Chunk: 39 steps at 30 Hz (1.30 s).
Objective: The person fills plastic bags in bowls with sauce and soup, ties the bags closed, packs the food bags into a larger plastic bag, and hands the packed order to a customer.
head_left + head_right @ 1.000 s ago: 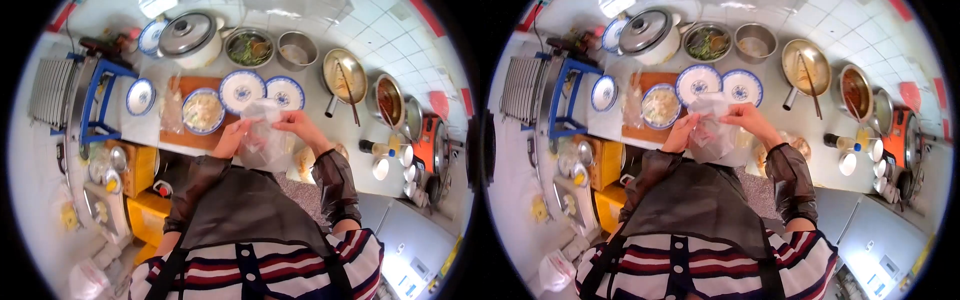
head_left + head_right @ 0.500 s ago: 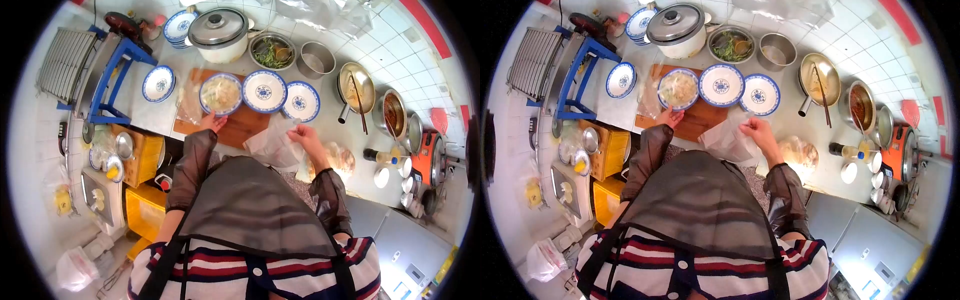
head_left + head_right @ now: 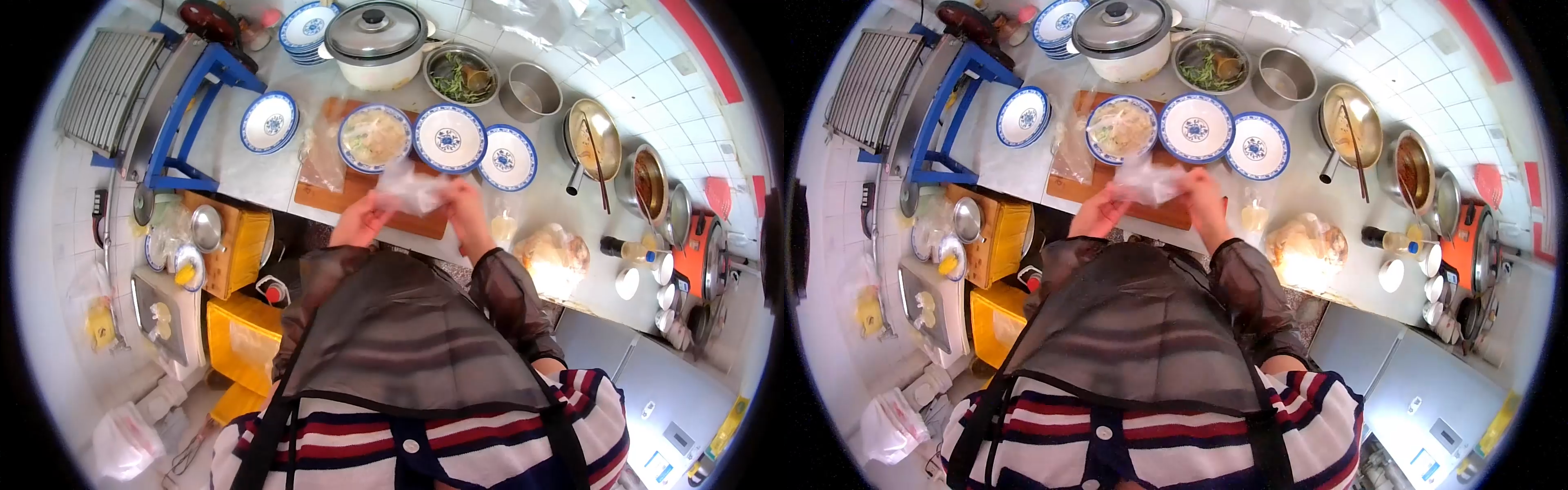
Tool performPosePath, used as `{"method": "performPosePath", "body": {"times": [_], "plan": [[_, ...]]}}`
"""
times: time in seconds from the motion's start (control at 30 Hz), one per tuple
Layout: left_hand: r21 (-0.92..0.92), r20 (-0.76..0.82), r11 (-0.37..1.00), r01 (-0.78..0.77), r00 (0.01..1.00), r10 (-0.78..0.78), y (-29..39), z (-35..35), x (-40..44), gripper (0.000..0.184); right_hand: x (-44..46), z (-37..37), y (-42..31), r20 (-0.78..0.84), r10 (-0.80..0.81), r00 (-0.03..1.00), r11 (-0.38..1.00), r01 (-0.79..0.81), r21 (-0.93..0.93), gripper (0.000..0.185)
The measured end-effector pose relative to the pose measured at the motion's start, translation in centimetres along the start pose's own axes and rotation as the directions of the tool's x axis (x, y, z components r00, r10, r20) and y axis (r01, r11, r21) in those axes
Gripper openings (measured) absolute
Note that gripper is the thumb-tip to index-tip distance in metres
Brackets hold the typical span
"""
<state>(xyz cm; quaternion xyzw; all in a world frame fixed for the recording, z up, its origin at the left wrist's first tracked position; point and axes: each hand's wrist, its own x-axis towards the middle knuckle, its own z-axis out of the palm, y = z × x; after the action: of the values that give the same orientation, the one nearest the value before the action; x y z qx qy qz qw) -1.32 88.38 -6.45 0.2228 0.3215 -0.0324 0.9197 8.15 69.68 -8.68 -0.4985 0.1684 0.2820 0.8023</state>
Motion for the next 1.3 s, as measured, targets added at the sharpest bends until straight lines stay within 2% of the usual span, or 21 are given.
{"method": "performPosePath", "body": {"times": [0.07,0.13,0.17,0.2,0.27,0.3,0.33,0.37,0.47,0.53,0.6,0.73,0.8,0.9,0.97,1.03,1.1,1.17,1.2,1.23,1.3], "plan": [[-0.137,0.092,0.987,0.085,0.993,-0.073,1.8,-2.8,-0.2,0.029,2.0,-1.5,-2.7,-0.139,0.219,0.966,0.851,-0.119,0.512,0.013],[0.561,0.087,0.821,0.111,0.978,-0.192,1.4,-6.9,0.7,0.04,1.5,-1.3,-2.4,0.029,0.119,0.992,0.902,-0.12,0.414,0.012],[0.913,0.024,0.406,-0.035,0.999,0.033,0.6,-7.4,1.4,0.046,1.2,-1.2,-2.2,0.21,0.034,0.977,0.943,-0.101,0.316,0.012],[0.912,0.022,0.409,-0.036,0.999,0.039,-0.2,-5.8,1.9,0.046,0.8,-0.7,-1.8,0.216,0.037,0.976,0.944,-0.105,0.312,0.012],[0.654,0.746,-0.349,-0.672,0.494,0.447,-0.7,-2.0,3.2,0.044,0.5,0.9,-1.2,0.431,0.072,0.899,0.956,0.061,-0.287,0.012],[0.662,0.739,-0.341,-0.667,0.505,0.447,-1.2,-3.0,4.0,0.044,-0.3,1.3,-2.3,0.502,0.233,0.833,0.898,0.014,-0.439,0.007],[0.858,0.497,-0.094,-0.505,0.767,0.406,-2.3,-5.0,5.9,0.037,0.2,0.7,-2.8,0.501,0.24,0.832,0.895,0.011,-0.447,0.007],[0.955,0.222,0.127,-0.267,0.932,0.288,-3.1,-6.7,8.3,0.031,1.9,0.1,-4.0,0.526,0.167,0.834,0.671,0.295,-0.68,0.01],[0.966,0.003,0.216,-0.14,0.846,0.533,-5.7,-15.3,11.9,0.023,8.4,3.0,-5.2,0.77,-0.38,0.512,-0.356,0.688,-0.633,0.026],[0.99,-0.022,0.126,-0.062,0.816,0.577,-7.0,-14.2,11.7,0.025,11.7,8.7,-2.1,0.816,-0.47,0.337,-0.178,0.869,-0.462,0.033],[1.0,-0.009,0.015,0.0,0.777,0.629,-6.7,-12.3,11.4,0.027,14.7,12.2,1.5,0.799,-0.177,0.574,-0.469,0.665,-0.582,0.027],[0.899,-0.251,0.425,0.104,0.918,0.308,-6.1,-9.5,9.9,0.026,16.7,12.8,0.6,0.841,-0.032,0.539,-0.334,0.788,-0.518,0.016],[0.701,-0.215,0.713,0.004,0.955,0.206,-7.1,-11.8,12.6,0.026,10.1,12.4,-4.6,0.826,-0.157,0.542,-0.074,0.827,-0.557,0.015],[0.453,-0.235,0.888,0.078,0.971,0.035,-6.5,-8.6,11.1,0.024,2.7,8.2,-5.3,0.346,-0.106,0.932,0.544,0.346,-0.764,0.025],[0.637,-0.196,0.771,-0.02,0.962,0.188,-8.3,-11.9,14.2,0.024,3.4,3.6,0.1,0.123,-0.262,0.957,0.64,0.267,-0.72,0.026],[0.928,-0.058,0.351,-0.129,0.878,0.476,-9.8,-16.6,19.1,0.023,3.9,-0.2,4.2,0.014,-0.393,0.919,0.607,0.271,-0.747,0.025],[0.986,0.069,0.085,-0.144,0.815,0.575,-8.6,-17.6,17.9,0.022,0.8,-1.9,4.5,-0.058,-0.1,0.993,0.775,0.041,-0.631,0.024],[0.987,0.11,0.032,-0.155,0.816,0.568,-5.8,-12.8,12.6,0.023,-0.1,-7.7,4.2,0.055,-0.59,0.805,0.303,0.284,-0.91,0.033],[0.947,-0.055,0.304,-0.099,0.886,0.46,-4.4,-8.6,8.9,0.027,-1.4,-9.5,2.0,0.055,-0.707,0.705,0.024,0.102,-0.995,0.037],[0.837,-0.193,0.548,-0.007,0.932,0.308,-3.9,-6.7,6.9,0.031,-1.7,-12.0,0.4,0.082,-0.711,0.699,-0.153,-0.04,-0.987,0.044],[0.878,-0.148,0.479,-0.006,0.947,0.284,-3.7,-7.7,6.3,0.035,-0.6,-15.6,1.0,0.145,-0.638,0.756,-0.304,-0.074,-0.95,0.044]]}}
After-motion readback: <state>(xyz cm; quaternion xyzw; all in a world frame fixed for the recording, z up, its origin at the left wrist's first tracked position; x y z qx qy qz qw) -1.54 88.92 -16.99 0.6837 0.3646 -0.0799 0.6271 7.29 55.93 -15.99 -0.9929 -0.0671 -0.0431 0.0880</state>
